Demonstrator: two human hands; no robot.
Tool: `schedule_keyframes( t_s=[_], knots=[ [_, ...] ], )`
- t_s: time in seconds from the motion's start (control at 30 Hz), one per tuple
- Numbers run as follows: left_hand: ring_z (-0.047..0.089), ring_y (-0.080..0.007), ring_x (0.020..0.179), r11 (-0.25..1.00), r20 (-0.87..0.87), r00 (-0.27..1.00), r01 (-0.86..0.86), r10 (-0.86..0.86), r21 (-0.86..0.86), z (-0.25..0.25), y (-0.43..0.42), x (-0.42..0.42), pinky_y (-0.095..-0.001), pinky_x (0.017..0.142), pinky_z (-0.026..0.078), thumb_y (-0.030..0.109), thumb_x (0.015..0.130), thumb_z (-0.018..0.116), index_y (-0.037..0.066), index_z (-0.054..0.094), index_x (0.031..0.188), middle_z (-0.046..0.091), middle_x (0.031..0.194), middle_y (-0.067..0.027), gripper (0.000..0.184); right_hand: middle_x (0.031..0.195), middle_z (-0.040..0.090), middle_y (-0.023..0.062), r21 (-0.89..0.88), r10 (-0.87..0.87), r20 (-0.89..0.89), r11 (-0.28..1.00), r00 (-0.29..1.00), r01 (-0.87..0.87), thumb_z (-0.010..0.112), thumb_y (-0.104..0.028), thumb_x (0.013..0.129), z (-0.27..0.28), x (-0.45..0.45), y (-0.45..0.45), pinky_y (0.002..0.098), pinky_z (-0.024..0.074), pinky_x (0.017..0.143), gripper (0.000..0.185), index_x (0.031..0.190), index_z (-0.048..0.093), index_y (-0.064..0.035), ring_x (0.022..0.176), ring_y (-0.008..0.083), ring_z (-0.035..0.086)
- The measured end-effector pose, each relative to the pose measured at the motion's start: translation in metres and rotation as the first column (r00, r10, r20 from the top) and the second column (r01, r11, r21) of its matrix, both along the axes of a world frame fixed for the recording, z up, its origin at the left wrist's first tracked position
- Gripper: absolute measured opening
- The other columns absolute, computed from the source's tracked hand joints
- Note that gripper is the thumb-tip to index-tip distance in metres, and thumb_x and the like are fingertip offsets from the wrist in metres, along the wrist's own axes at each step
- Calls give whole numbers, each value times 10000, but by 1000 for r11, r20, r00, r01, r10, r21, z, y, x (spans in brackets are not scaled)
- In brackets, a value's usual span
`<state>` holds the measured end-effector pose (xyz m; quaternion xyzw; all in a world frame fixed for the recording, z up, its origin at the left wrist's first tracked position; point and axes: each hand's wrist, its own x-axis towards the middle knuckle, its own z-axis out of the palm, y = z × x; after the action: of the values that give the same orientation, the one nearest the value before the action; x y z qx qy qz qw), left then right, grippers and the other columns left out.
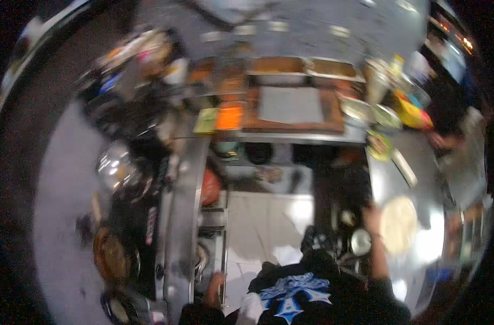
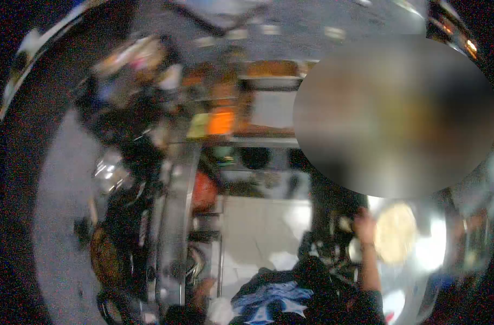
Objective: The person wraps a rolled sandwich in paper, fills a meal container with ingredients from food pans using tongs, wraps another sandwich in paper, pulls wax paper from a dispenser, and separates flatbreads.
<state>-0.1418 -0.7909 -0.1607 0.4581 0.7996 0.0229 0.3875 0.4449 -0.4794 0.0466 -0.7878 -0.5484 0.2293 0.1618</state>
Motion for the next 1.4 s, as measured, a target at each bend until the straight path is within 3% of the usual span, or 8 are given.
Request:
schedule_keyframes(
  t_s=[0.1, 0.3, 0.37, 0.43, 0.57, 0.87, 0.9, 1.4],
  knots=[
    [624, -385, 987, 949, 33, 960, -279, 278, 148, 22, 86, 20, -424, 860, 489, 383, 899, 588, -8, 602, 1091, 653, 1011, -238, 436, 1282, 546, 211, 474, -236, 59, 862, 970, 181, 543, -106, 901, -53, 144, 21, 397, 370, 1070, 404, 1277, 505, 40, 1202, 351, 502],
    [643, -317, 956, 819, 310, 945, -256, 101, 514, -6, 172, 122, -424, 858, 487, 336, 890, 576, 92, 665, 1093, 667, 1029, -191, 329, 1433, 421, 233, 9, -48, 877, 996, 478, 84, 361, -325, 1019, -132, 230, 8, 414, 341, 1096, 515, 1414, 389, 5, 1331, 378, 385],
    [619, -338, 1023, 962, 229, 944, -259, 235, 80, 28, 181, 176, -436, 927, 467, 346, 902, 534, 92, 689, 1057, 650, 1081, -208, 336, 1446, 413, 221, 147, -323, 719, 936, 616, 319, 366, -293, 1022, -126, 203, 5, 401, 337, 1101, 502, 1430, 374, 0, 1336, 367, 385],
    [600, -356, 1069, 923, 94, 919, 385, -383, -10, -16, 172, 203, -444, 954, 456, 367, 889, 537, 106, 676, 1113, 640, 1118, -213, 372, 1460, 398, 212, 24, -271, 711, 931, 649, 363, 367, -283, 1021, -79, 170, 7, 397, 338, 1098, 504, 1434, 367, 6, 1338, 361, 387],
    [623, -331, 1052, 990, 42, 996, -79, 74, 116, -8, 202, 235, -418, 924, 474, 399, 851, 607, 100, 657, 1103, 668, 1096, -163, 395, 1489, 353, 223, 240, -377, 525, 926, 763, 292, 371, -270, 1017, -117, 191, -8, 423, 215, 1159, 511, 1416, 375, 50, 1368, 353, 347],
    [675, -312, 864, 877, 12, 879, 477, -477, -49, 0, 308, 246, -413, 800, 511, 407, 828, 646, 99, 649, 1078, 704, 912, -150, 397, 1480, 372, 209, 330, -457, 336, 876, 824, 351, 466, -236, 965, -107, 185, -10, 441, 196, 1160, 527, 1410, 396, 37, 1402, 355, 283],
    [676, -308, 836, 915, 121, 908, 404, -401, 1, 2, 313, 260, -409, 787, 511, 385, 825, 654, 100, 649, 1073, 705, 891, -152, 377, 1504, 343, 195, 410, -495, -293, 707, 818, 576, 482, -205, 956, -114, 190, -11, 420, 151, 1177, 524, 1418, 392, 26, 1412, 343, 272],
    [643, -310, 998, 598, 136, 616, 787, -776, -152, -19, 537, 380, -382, 880, 484, 343, 815, 704, 62, 643, 1104, 678, 1043, -179, 407, 1197, 538, 262, 312, -861, 174, 508, 477, 803, 703, -208, 801, -59, 242, -139, 447, 451, 923, 421, 1124, 604, 43, 1094, 416, 512]
  ],
)
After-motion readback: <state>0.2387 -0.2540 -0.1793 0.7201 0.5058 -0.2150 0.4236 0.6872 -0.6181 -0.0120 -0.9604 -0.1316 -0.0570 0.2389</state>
